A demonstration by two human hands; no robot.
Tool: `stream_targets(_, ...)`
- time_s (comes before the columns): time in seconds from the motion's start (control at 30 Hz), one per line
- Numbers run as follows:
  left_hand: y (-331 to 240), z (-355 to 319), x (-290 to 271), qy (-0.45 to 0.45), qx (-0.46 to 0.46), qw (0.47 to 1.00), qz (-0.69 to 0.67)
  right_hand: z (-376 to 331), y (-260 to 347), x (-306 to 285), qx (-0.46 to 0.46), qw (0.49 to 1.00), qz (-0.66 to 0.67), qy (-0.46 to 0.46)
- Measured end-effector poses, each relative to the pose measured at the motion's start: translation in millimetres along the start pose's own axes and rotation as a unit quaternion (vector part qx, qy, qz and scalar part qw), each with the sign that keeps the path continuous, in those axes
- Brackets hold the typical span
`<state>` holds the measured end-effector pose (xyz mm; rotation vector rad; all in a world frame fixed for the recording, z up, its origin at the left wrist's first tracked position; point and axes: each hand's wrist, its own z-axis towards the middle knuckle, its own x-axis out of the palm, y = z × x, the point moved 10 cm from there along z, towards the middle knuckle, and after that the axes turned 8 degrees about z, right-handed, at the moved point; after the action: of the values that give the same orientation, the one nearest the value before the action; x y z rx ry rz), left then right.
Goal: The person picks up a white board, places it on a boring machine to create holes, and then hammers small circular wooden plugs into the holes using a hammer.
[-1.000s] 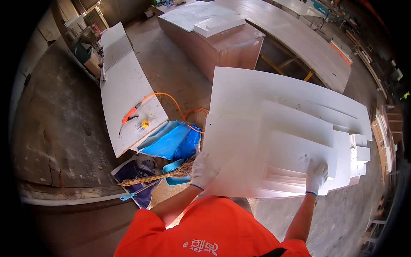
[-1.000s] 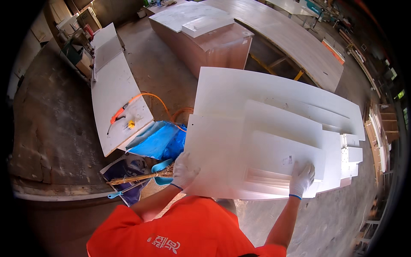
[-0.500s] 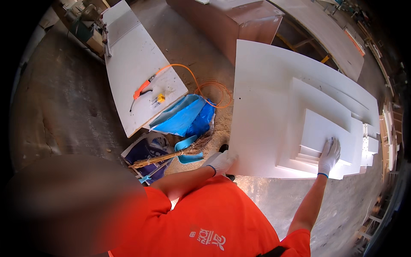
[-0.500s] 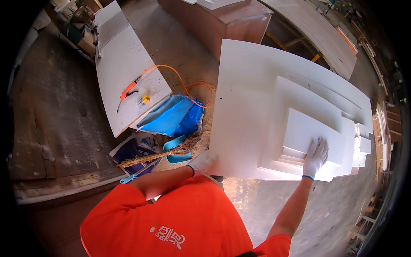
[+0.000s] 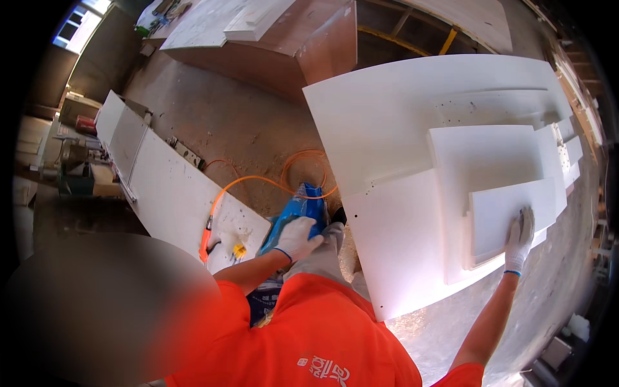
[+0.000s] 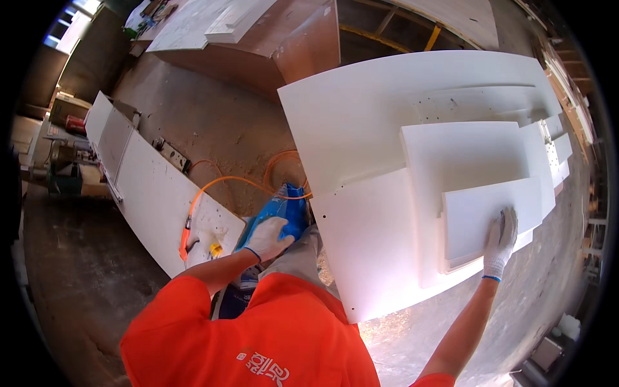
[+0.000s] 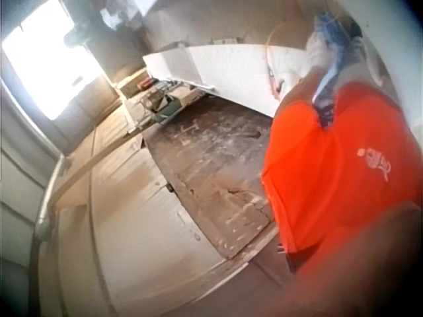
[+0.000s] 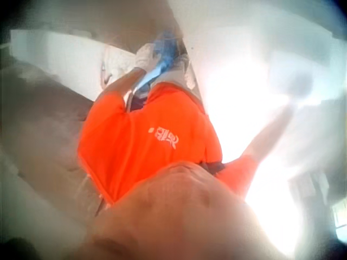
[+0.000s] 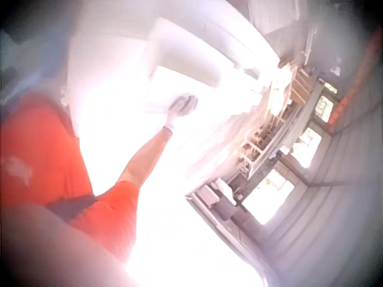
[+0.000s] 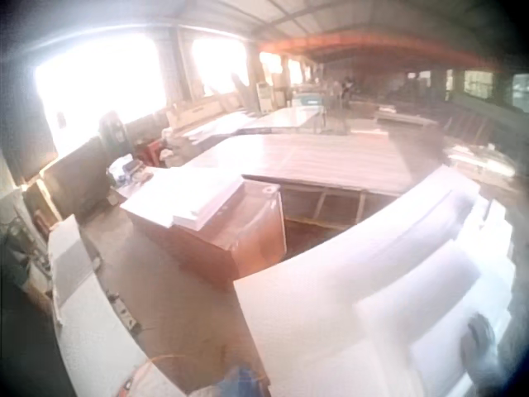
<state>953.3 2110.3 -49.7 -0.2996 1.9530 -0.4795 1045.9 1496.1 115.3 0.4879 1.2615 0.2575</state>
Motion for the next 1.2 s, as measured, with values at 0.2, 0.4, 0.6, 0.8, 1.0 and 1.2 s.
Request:
stream_targets(0.2, 232.0, -26.0, -134.0, -0.17, -0.3, 0.854, 0.389, -15.4, 40.3, -6.5, 0.036, 0.998, -0.018, -0.038)
stream_targets(0.4, 303.8, -85.3, -98.5, 0.211, -0.537, 0.816, -0.025, -17.0, 47.5, 5.5, 0.018, 0.997, -0.033, -0.069)
stream_targets(0.6, 326.4, -54.7, -99.3, 0.235, -0.486, 0.842, 0.029, -27.7, 47.4, -0.5, 0.025, 0.994, -0.058, -0.092)
stream_targets(0.8, 354.2, -36.8, -101.1, 0.255, -0.45, 0.855, 0.04, -26.3, 15.9, 10.4, 0.118, 0.989, -0.072, -0.059)
stream_targets(1.0, 391.7, -21.1, -100.9, 0.277, -0.4, 0.873, 0.043, 31.3, 51.1, 53.5, 0.364, 0.927, -0.081, 0.02)
stream_targets(1.2, 396.5, -26.9, -82.6, 0.274, -0.329, 0.903, 0.043, 214.1, 231.8, 229.4, 0.1, 0.993, -0.058, 0.039)
